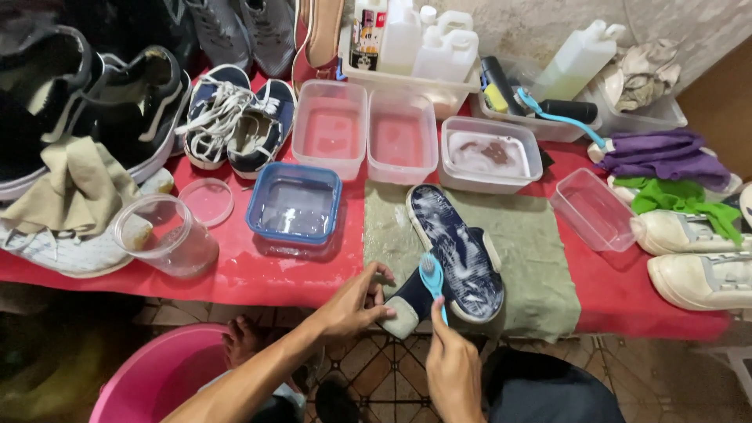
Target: The person scrubs a dark blue slip-on shoe with a blue toothbrush, repeatedly dipping the brush into a container of soapy water. The shoe is held steady on a green cloth while the person scrubs the upper fabric and the white sole.
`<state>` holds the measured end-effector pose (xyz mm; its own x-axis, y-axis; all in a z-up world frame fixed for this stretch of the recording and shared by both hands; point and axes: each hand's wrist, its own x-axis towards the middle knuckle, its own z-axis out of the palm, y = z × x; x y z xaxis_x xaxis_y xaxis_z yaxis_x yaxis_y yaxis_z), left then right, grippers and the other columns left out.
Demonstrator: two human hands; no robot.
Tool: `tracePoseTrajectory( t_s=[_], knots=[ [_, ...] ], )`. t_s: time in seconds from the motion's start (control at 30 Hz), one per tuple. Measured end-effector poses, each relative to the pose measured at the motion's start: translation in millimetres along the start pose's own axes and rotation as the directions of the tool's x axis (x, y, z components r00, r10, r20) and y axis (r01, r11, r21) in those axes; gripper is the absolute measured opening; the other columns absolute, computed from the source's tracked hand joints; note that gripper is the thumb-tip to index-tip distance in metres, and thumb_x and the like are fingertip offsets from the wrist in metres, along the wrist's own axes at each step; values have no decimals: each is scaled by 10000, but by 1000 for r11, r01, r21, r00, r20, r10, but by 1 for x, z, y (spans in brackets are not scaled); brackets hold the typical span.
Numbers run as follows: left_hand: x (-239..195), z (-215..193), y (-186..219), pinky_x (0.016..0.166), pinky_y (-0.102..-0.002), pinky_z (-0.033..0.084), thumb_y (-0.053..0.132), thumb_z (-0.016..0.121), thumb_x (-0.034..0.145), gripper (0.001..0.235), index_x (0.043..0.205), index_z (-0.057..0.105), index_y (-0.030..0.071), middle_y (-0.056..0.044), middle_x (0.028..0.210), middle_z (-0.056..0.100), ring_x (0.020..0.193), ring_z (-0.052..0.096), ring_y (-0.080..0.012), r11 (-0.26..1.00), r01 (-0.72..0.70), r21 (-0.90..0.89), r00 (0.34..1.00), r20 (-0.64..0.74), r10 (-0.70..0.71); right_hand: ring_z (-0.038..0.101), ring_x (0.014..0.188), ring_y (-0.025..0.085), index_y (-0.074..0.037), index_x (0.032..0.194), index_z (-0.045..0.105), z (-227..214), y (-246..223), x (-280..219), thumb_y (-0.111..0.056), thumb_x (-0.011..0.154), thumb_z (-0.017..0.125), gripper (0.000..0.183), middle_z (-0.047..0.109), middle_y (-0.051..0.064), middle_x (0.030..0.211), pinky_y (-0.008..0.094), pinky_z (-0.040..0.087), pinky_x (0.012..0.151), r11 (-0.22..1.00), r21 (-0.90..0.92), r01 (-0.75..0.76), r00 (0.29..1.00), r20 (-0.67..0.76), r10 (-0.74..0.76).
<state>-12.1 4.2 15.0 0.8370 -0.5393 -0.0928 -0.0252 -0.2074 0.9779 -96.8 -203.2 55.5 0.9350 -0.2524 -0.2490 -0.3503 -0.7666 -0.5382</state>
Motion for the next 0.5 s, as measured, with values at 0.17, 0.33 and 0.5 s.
tracePoseTrajectory(
  t_s=[0.17, 0.33, 0.5],
  knots=[
    [2, -3, 4, 699, -266, 552, 239, 752, 922, 507, 1306, 452, 99, -5, 753, 517, 678, 538, -105, 998, 65, -1, 998, 12, -65, 393, 531, 173, -609, 1422, 562, 14, 38, -4, -302, 1006, 500, 521, 425, 81, 607, 318, 323, 565, 975, -134, -178, 975, -158, 157],
    [4, 0, -5, 635, -270, 492, 163, 767, 924, 445, 1231, 452, 91, 5, 692, 509, 639, 497, -107, 999, -26, -45, 1000, -7, 25, 332, 700, 252, -313, 1501, 568, -20, -31, 18, -184, 1005, 455, 525, 430, 181, 708, 295, 391, 683, 993, 83, 86, 995, 41, -90],
    [4, -1, -6, 661, -256, 530, 233, 775, 916, 469, 1242, 465, 99, -2, 753, 549, 671, 538, -104, 1000, 1, -5, 1000, 1, -1, 502, 555, 153, -558, 1495, 490, -2, 21, -7, -290, 1030, 457, 539, 384, 242, 724, 296, 379, 610, 979, -85, -184, 983, 12, 185]
  ],
)
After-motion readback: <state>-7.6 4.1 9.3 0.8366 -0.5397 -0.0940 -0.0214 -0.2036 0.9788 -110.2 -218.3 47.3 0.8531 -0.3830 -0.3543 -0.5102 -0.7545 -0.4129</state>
